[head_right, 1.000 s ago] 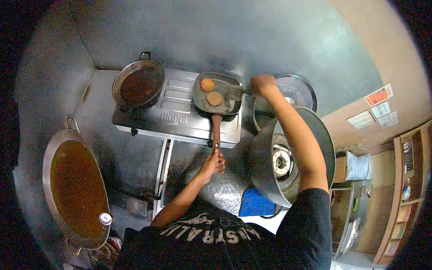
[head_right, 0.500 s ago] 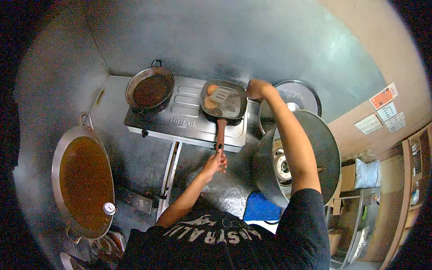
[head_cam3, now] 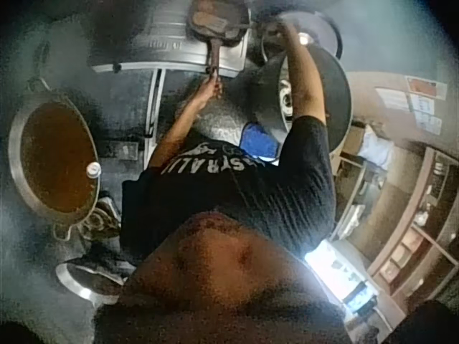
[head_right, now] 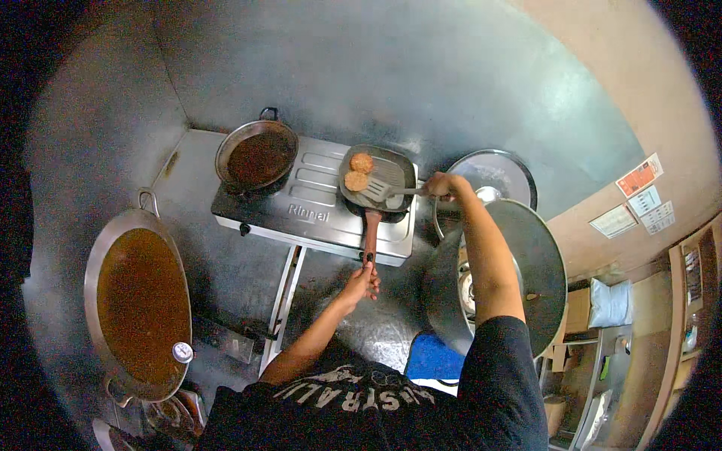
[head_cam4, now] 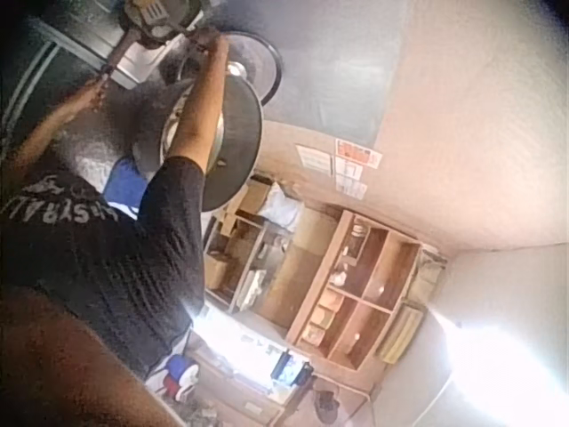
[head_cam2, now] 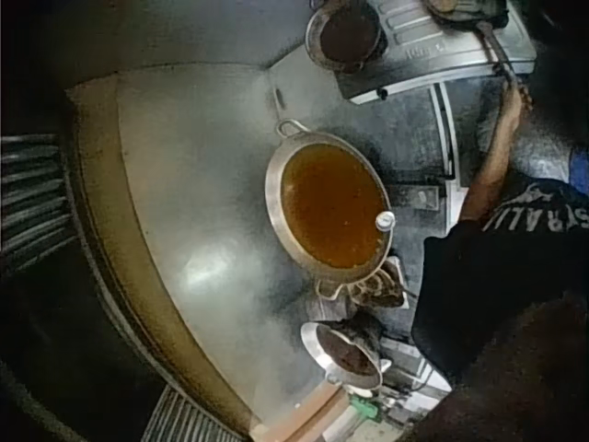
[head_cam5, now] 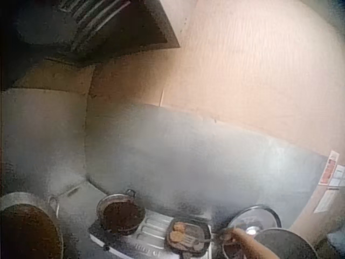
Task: The person drains noodles from a pot using a mesh strainer, transfers them to a bowl, and stirs. Then, they remove patties from a pan with a spatula and place them into the bowl of noodles before carrying the bowl to a service counter to package it.
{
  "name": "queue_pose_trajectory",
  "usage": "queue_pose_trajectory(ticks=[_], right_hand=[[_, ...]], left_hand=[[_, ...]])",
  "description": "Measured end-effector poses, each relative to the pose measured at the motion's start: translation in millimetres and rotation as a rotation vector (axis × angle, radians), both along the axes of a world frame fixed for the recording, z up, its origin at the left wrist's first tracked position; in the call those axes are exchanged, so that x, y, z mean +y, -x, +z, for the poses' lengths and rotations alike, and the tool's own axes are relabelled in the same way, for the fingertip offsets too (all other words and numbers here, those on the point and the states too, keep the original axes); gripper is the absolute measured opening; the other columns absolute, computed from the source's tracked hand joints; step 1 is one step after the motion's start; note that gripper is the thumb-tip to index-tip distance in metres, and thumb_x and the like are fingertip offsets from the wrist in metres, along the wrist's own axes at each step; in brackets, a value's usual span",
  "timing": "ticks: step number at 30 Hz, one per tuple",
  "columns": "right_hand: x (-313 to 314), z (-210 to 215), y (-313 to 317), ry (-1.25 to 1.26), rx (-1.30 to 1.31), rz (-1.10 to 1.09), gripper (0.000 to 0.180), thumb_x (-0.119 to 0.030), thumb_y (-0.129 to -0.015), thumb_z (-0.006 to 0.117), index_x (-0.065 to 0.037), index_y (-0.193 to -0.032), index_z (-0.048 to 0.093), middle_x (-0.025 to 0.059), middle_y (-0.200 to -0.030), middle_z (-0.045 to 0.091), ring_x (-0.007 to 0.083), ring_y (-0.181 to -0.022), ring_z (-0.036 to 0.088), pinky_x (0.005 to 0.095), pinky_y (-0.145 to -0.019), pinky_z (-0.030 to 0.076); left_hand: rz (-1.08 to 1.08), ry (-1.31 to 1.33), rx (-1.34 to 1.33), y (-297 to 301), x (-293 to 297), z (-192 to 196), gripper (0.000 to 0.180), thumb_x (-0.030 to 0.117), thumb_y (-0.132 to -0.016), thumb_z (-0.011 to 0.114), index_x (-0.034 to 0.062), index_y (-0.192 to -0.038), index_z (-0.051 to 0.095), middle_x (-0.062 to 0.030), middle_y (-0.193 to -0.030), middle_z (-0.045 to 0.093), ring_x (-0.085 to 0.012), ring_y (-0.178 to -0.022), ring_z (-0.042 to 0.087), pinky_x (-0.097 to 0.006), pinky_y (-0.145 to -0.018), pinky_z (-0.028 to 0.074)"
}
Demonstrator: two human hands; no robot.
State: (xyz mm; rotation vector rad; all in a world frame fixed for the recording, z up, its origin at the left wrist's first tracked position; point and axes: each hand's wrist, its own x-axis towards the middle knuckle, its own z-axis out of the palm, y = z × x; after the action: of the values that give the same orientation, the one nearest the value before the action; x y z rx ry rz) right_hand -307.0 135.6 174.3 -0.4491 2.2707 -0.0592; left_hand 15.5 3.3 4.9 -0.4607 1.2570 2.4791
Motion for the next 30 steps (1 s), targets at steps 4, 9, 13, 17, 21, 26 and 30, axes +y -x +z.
queue_pose_trajectory(ticks=[4,9,13,17,21,26,30], right_hand=[[3,-3,4,0.14,0.1,0.094,0.024,-0.028,-0.084,0.064,-0.011,-0.1,0.07,0.0014,-0.061,0.053,0.0124,-0.048,0.044,0.0304,-0.041,0.036],[-35,56,-22,0.048,0.414,0.34,0.025,-0.028,-0.081,0.065,-0.008,-0.092,0.072,0.0133,-0.084,0.071,0.0241,-0.076,0.068,0.042,-0.069,0.052],[-71,75,-63,-0.079,0.875,0.288,0.017,-0.021,-0.074,0.068,-0.006,-0.083,0.07,0.0187,-0.088,0.069,0.0361,-0.086,0.066,0.047,-0.073,0.054],[-100,89,-104,0.032,0.999,0.412,0.015,-0.017,-0.068,0.069,-0.006,-0.078,0.069,0.0178,-0.082,0.068,0.0351,-0.082,0.067,0.0454,-0.071,0.055],[-109,84,-117,0.074,1.06,0.452,0.014,-0.016,-0.067,0.068,-0.006,-0.077,0.068,0.0161,-0.078,0.068,0.0329,-0.078,0.068,0.0429,-0.07,0.055],[-114,62,-102,-0.011,1.061,0.433,0.014,-0.015,-0.068,0.067,-0.006,-0.079,0.068,0.0135,-0.079,0.069,0.031,-0.077,0.069,0.0413,-0.069,0.056],[-95,43,-84,-0.022,1.02,0.451,0.011,-0.016,-0.071,0.064,-0.009,-0.078,0.068,0.0124,-0.079,0.069,0.0312,-0.075,0.069,0.0423,-0.066,0.056]], left_hand=[[-0.008,0.001,0.022,2,3,4,0.042,0.051,-0.098,0.039,0.01,-0.098,0.046,-0.0007,-0.074,0.052,-0.0117,-0.064,0.055,-0.027,-0.05,0.048],[-0.019,0.037,0.046,1,-3,2,0.044,0.056,-0.096,0.04,0.0125,-0.097,0.047,0.0005,-0.073,0.053,-0.0117,-0.066,0.056,-0.028,-0.055,0.049],[-0.036,0.056,0.04,5,-1,5,0.043,0.054,-0.097,0.039,0.0118,-0.097,0.047,0.0,-0.073,0.054,-0.0113,-0.066,0.056,-0.028,-0.054,0.049],[-0.029,0.053,0.045,5,-2,7,0.042,0.054,-0.098,0.039,0.012,-0.096,0.046,0.0001,-0.073,0.054,-0.0113,-0.066,0.056,-0.028,-0.054,0.05],[-0.023,0.015,0.04,5,-4,8,0.043,0.054,-0.097,0.039,0.0119,-0.097,0.046,0.0004,-0.073,0.054,-0.0114,-0.066,0.056,-0.028,-0.054,0.05],[-0.004,0.042,0.047,4,-2,10,0.045,0.056,-0.097,0.039,0.0113,-0.097,0.046,-0.0003,-0.074,0.053,-0.0119,-0.065,0.056,-0.028,-0.054,0.049],[0.001,0.035,0.037,3,-1,12,0.045,0.056,-0.096,0.039,0.0115,-0.097,0.046,-0.0007,-0.075,0.053,-0.0121,-0.065,0.057,-0.028,-0.054,0.049]])
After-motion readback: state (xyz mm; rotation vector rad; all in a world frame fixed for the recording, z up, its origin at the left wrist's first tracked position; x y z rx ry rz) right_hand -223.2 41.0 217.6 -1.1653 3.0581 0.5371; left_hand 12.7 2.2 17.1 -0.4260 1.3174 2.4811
